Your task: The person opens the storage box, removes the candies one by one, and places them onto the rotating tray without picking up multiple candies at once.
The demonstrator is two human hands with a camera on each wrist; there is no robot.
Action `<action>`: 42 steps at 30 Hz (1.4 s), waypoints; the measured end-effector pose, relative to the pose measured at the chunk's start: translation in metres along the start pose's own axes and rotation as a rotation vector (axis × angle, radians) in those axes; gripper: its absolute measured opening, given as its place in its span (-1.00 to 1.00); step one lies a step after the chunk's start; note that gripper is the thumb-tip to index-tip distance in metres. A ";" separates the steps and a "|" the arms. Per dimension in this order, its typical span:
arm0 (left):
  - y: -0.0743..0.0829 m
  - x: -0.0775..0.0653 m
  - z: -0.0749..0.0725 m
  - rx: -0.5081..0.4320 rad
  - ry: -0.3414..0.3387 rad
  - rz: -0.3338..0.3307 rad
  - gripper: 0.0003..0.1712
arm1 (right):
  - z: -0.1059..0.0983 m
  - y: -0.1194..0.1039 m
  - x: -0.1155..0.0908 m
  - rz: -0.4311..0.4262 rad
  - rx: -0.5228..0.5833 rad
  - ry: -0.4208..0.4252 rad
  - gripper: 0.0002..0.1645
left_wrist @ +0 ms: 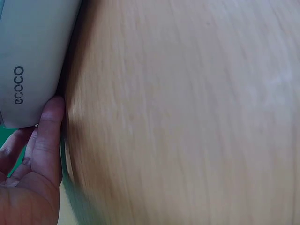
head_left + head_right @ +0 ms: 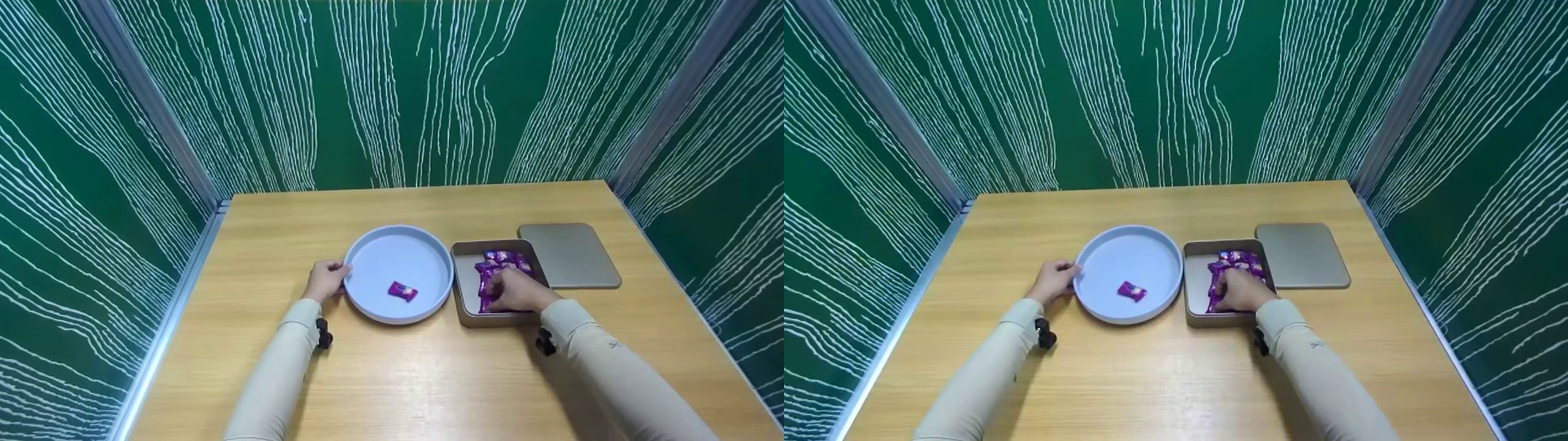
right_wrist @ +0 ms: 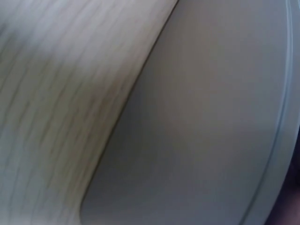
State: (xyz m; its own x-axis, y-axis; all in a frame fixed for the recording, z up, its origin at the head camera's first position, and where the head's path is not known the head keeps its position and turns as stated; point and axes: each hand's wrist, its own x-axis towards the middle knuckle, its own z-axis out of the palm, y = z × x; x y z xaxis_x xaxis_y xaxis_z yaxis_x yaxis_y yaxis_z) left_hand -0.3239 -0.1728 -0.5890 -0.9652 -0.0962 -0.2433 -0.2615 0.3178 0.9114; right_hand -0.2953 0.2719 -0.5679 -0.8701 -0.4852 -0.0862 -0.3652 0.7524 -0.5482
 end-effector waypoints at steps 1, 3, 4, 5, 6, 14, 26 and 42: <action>0.000 0.000 0.000 0.002 0.001 0.000 -0.76 | 0.000 -0.001 0.000 -0.009 -0.002 -0.002 -0.65; 0.000 0.001 0.000 0.004 0.003 0.000 -0.76 | 0.000 -0.002 0.000 -0.015 -0.005 -0.008 -0.66; -0.001 0.001 0.000 0.007 0.004 0.002 -0.75 | 0.000 -0.002 0.000 -0.021 -0.008 -0.012 -0.66; -0.001 0.001 0.000 0.006 0.004 0.001 -0.75 | 0.000 -0.003 0.001 -0.022 -0.008 -0.016 -0.66; -0.001 0.001 0.000 0.001 0.002 0.002 -0.74 | 0.000 -0.004 0.001 -0.022 -0.011 -0.018 -0.67; -0.003 0.002 0.002 -0.015 -0.005 0.006 -0.67 | 0.000 -0.005 0.000 -0.038 -0.025 -0.011 -0.74; -0.004 0.003 0.002 -0.018 0.005 0.018 -0.66 | -0.006 -0.010 0.000 0.045 0.049 -0.036 -0.79; -0.002 0.001 0.001 -0.009 0.002 -0.007 -0.56 | -0.016 -0.014 0.002 0.078 0.072 0.080 -0.83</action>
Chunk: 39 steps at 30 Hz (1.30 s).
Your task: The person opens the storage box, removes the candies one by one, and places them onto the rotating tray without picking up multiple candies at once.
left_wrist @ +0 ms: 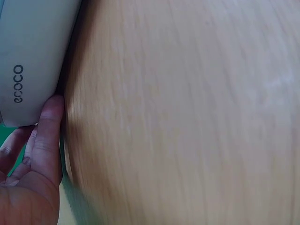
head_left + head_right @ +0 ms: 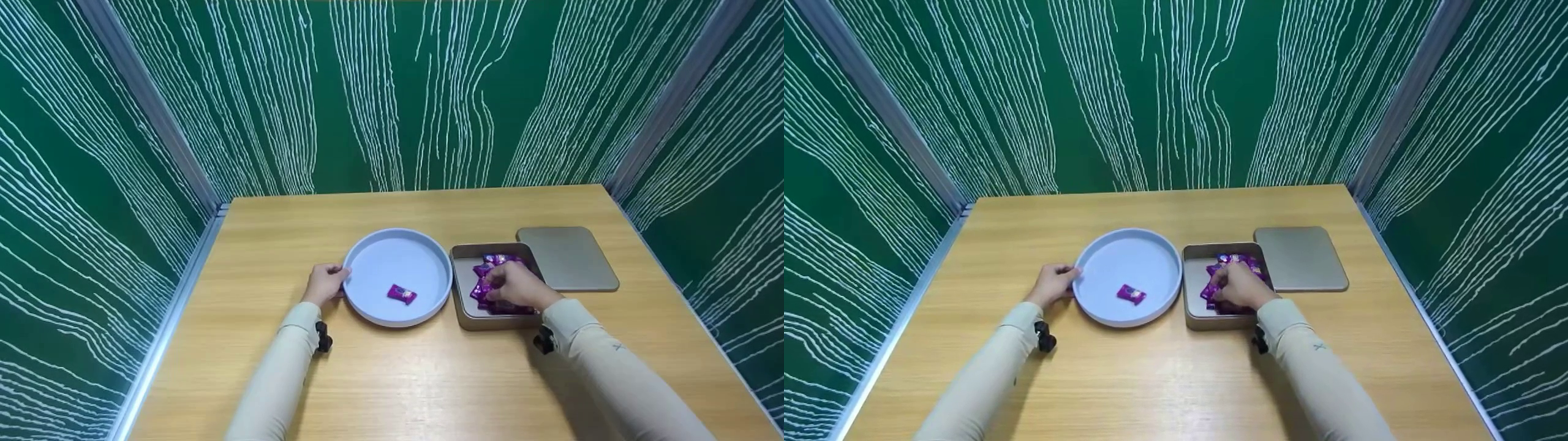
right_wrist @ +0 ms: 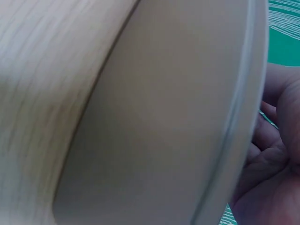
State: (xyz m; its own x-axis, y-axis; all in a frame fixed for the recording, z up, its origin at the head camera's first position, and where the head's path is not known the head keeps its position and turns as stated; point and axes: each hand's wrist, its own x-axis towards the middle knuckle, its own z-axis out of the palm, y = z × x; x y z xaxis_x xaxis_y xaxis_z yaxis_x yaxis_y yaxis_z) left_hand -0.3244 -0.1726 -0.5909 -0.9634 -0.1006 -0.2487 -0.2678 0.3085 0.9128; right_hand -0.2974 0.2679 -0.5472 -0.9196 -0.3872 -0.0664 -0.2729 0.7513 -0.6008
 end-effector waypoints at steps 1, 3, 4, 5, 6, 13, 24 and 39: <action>0.000 0.000 0.000 0.000 0.000 0.000 -0.56 | -0.001 -0.002 0.001 0.002 0.002 0.010 -0.83; -0.001 0.000 -0.001 -0.002 -0.001 -0.004 -0.57 | -0.003 -0.004 0.002 0.002 0.008 0.032 -0.83; -0.001 0.001 -0.001 -0.002 -0.001 -0.005 -0.58 | -0.004 -0.006 0.003 0.000 0.016 0.042 -0.83; -0.001 0.001 -0.001 -0.002 -0.001 -0.006 -0.58 | -0.005 -0.008 0.004 0.002 0.027 0.053 -0.83; -0.001 0.001 -0.001 -0.004 -0.001 -0.008 -0.59 | -0.006 -0.010 0.005 0.004 0.038 0.063 -0.84; 0.000 0.000 -0.001 -0.024 0.001 -0.023 -0.64 | -0.008 -0.029 0.013 0.077 0.121 0.100 -0.81; 0.001 -0.001 0.001 -0.037 -0.002 -0.007 -0.63 | 0.006 -0.055 0.031 0.005 0.176 0.129 -0.84; 0.000 -0.001 0.001 -0.011 0.003 0.021 -0.70 | 0.033 -0.085 0.045 -0.061 0.202 0.094 -0.82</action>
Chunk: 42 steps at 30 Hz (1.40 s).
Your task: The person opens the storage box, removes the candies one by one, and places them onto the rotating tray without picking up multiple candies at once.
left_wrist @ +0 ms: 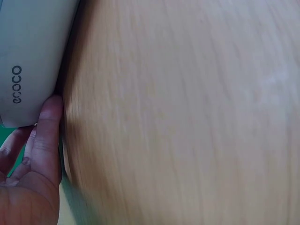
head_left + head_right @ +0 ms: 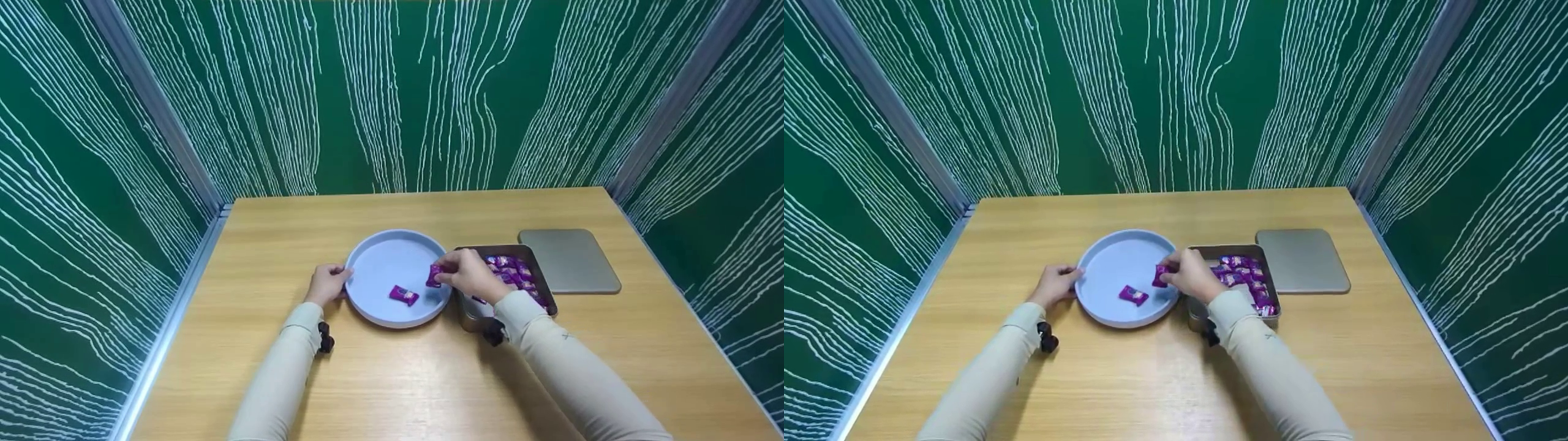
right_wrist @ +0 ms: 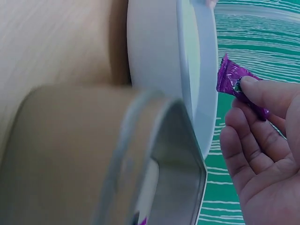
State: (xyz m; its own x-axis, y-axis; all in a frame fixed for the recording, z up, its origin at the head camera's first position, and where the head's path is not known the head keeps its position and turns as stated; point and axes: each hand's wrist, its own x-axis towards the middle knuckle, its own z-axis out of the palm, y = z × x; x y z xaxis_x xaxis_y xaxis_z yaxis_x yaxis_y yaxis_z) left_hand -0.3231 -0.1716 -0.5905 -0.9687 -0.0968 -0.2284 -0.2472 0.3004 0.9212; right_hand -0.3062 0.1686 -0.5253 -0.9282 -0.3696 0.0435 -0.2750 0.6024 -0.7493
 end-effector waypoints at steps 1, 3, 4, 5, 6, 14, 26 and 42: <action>0.000 0.000 0.000 0.002 0.001 -0.002 -0.71 | 0.002 0.000 0.001 -0.005 0.001 -0.002 -0.82; -0.001 0.000 0.000 -0.003 0.001 -0.007 -0.72 | 0.006 -0.001 0.002 -0.018 0.003 -0.005 -0.82; -0.001 0.000 0.000 -0.008 0.000 -0.009 -0.73 | 0.008 -0.001 0.003 -0.026 0.002 -0.004 -0.82; -0.001 0.000 0.001 -0.013 0.000 -0.009 -0.73 | 0.010 -0.002 0.004 -0.039 0.002 -0.003 -0.82; -0.001 0.000 0.001 -0.018 -0.001 -0.009 -0.73 | 0.012 -0.002 0.005 -0.056 -0.002 -0.002 -0.82; 0.000 -0.001 0.001 -0.022 -0.003 -0.010 -0.71 | 0.027 -0.008 0.011 -0.074 -0.015 -0.022 -0.80; -0.002 -0.001 0.003 -0.020 0.034 0.007 -0.71 | 0.049 -0.007 0.019 -0.002 -0.036 -0.081 -0.81; -0.003 0.000 0.001 -0.025 0.017 0.002 -0.71 | 0.064 -0.009 0.025 0.096 -0.093 -0.098 -0.78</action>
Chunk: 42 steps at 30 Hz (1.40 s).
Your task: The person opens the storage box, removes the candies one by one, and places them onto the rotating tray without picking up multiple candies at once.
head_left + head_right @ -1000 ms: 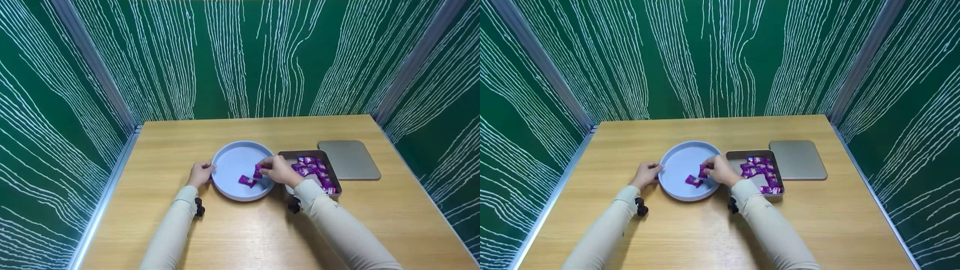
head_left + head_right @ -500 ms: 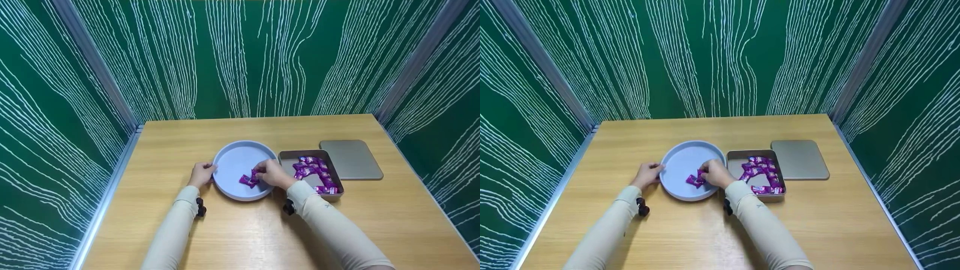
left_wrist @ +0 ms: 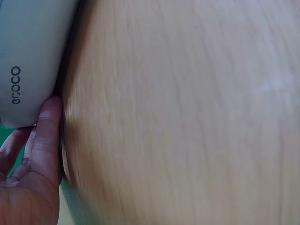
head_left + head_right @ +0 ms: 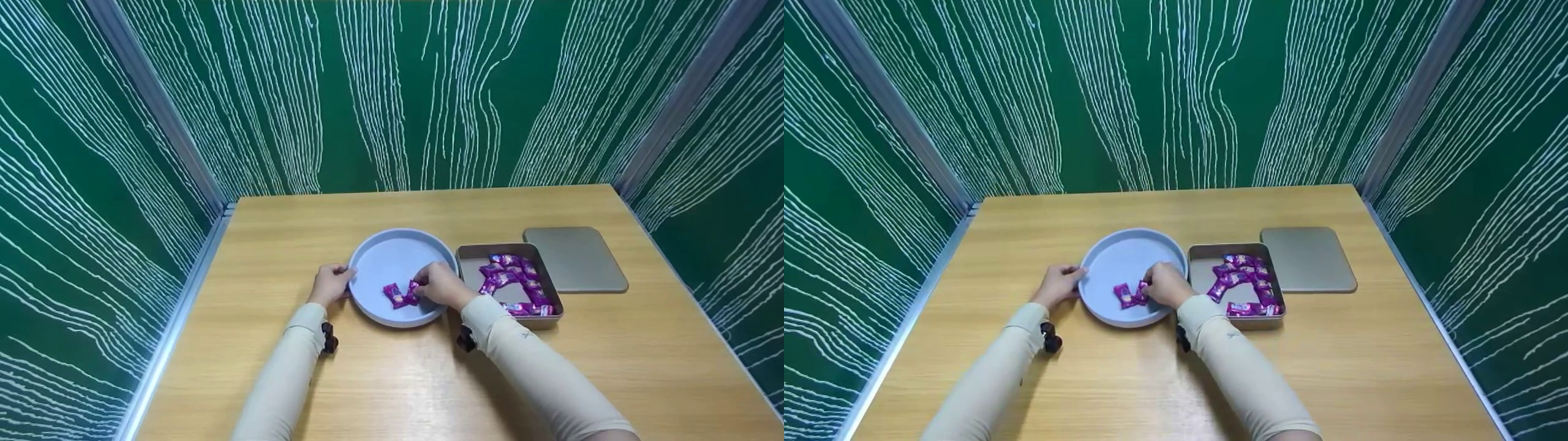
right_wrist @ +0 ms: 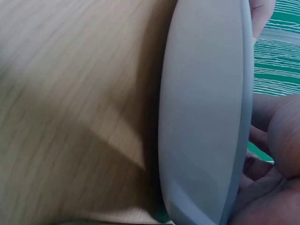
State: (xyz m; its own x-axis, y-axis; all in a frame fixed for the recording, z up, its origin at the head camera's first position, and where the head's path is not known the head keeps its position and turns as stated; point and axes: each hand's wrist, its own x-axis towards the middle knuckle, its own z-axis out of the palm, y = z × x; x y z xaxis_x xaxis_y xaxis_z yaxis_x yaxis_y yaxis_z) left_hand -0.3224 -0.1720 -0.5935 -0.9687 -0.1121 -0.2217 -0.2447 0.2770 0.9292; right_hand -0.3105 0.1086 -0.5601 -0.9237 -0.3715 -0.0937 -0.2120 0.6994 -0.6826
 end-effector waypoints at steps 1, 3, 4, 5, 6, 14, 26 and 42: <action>0.000 0.000 0.000 -0.002 0.000 0.000 -0.71 | 0.000 0.000 0.000 0.003 -0.003 0.004 -0.78; 0.000 -0.001 0.001 -0.003 0.000 0.006 -0.72 | 0.001 -0.001 0.000 -0.003 -0.018 0.022 -0.78; 0.001 -0.002 0.001 -0.003 0.001 0.009 -0.72 | 0.001 -0.001 0.000 -0.010 -0.026 0.032 -0.78; 0.001 -0.002 0.001 -0.002 0.001 0.013 -0.73 | 0.001 -0.001 0.000 -0.017 -0.032 0.043 -0.77; 0.001 -0.003 0.001 -0.002 -0.001 0.018 -0.73 | 0.000 -0.001 0.000 -0.025 -0.042 0.054 -0.75; 0.001 -0.004 0.002 0.007 0.005 0.018 -0.73 | -0.007 0.000 -0.004 -0.032 -0.021 0.097 -0.65; -0.001 -0.002 0.000 0.001 -0.007 0.015 -0.74 | -0.058 0.018 -0.018 0.065 0.079 0.132 -0.52; -0.003 0.002 0.001 -0.005 0.001 0.004 -0.69 | -0.094 0.071 -0.043 0.071 0.047 0.233 -0.57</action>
State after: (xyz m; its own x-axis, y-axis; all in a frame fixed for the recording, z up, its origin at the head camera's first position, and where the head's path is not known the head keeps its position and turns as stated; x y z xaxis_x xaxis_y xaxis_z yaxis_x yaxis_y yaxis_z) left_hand -0.3234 -0.1720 -0.5969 -0.9695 -0.1125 -0.2176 -0.2407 0.2727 0.9315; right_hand -0.3152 0.2312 -0.5363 -0.9856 -0.1673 0.0232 -0.1335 0.6878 -0.7135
